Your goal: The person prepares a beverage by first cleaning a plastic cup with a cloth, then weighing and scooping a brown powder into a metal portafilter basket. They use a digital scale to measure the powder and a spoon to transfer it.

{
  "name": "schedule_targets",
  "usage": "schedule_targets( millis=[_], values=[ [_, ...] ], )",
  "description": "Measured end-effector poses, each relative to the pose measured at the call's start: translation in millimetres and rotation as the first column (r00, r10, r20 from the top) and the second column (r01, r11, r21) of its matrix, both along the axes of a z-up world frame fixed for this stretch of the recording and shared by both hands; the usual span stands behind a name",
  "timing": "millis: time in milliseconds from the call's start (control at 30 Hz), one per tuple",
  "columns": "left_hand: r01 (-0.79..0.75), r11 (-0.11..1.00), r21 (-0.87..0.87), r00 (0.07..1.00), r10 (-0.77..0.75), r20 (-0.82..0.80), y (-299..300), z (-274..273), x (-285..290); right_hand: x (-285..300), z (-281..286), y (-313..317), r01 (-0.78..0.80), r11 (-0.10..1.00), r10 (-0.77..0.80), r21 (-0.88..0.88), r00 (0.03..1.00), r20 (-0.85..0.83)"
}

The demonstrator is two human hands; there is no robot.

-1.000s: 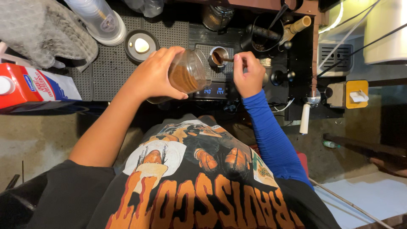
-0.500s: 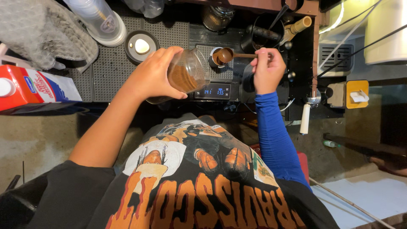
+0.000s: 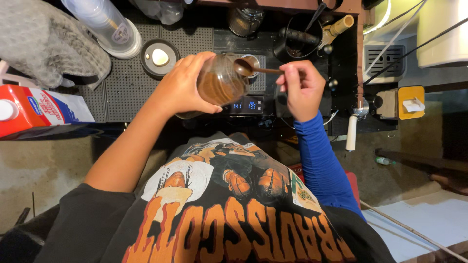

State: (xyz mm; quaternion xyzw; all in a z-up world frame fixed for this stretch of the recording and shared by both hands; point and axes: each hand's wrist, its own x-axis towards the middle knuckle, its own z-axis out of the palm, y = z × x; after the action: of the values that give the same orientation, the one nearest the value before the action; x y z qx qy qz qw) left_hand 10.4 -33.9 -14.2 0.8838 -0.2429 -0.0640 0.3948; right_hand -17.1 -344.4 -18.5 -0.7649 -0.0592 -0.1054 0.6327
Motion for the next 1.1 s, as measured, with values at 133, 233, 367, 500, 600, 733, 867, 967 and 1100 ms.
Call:
schedule_targets(
  millis=[133,233,367,500,600,733,867,967,1100],
  values=[
    [-0.034,0.998,0.049,0.998,0.036,-0.041,6.9,-0.5,0.3,14.3,-20.9,-10.3,0.146,0.989,-0.146,-0.001,0.989,0.029],
    [-0.053,0.998,0.034,0.998,0.053,-0.023,12.7,-5.1,-2.3,18.7,-34.0,-10.8,0.193,0.980,-0.192,-0.049,0.981,0.018],
    [-0.061,0.997,0.037,0.997,0.062,-0.036,17.8,-10.0,-3.6,20.1,-29.7,-0.4,0.157,0.986,-0.157,0.049,0.987,0.016],
    [-0.016,0.999,-0.036,0.999,0.014,-0.050,25.3,-10.2,-10.1,8.1,-4.4,29.4,-0.155,0.965,0.174,-0.211,0.982,0.076],
    [0.110,0.974,-0.198,0.993,-0.114,-0.008,36.4,-4.3,-17.8,0.1,19.8,62.0,-0.377,0.691,0.620,-0.616,0.748,0.237],
    [0.154,0.969,-0.190,0.984,-0.132,0.123,51.9,4.6,-36.4,3.1,47.3,95.3,-0.471,0.480,0.771,-0.740,0.628,0.101],
    [0.052,0.982,-0.183,0.970,-0.006,0.244,71.9,12.3,-49.1,9.8,65.5,114.1,-0.512,0.526,0.758,-0.679,0.644,0.103],
    [-0.018,0.982,-0.190,0.954,0.074,0.289,86.3,10.3,-54.2,14.2,63.0,137.2,-0.414,0.552,0.744,-0.723,0.636,0.204],
    [-0.086,0.978,-0.191,0.944,0.141,0.297,103.3,-3.3,-70.8,8.8,43.5,178.1,-0.528,0.464,0.812,-0.711,0.574,0.104]
  ],
)
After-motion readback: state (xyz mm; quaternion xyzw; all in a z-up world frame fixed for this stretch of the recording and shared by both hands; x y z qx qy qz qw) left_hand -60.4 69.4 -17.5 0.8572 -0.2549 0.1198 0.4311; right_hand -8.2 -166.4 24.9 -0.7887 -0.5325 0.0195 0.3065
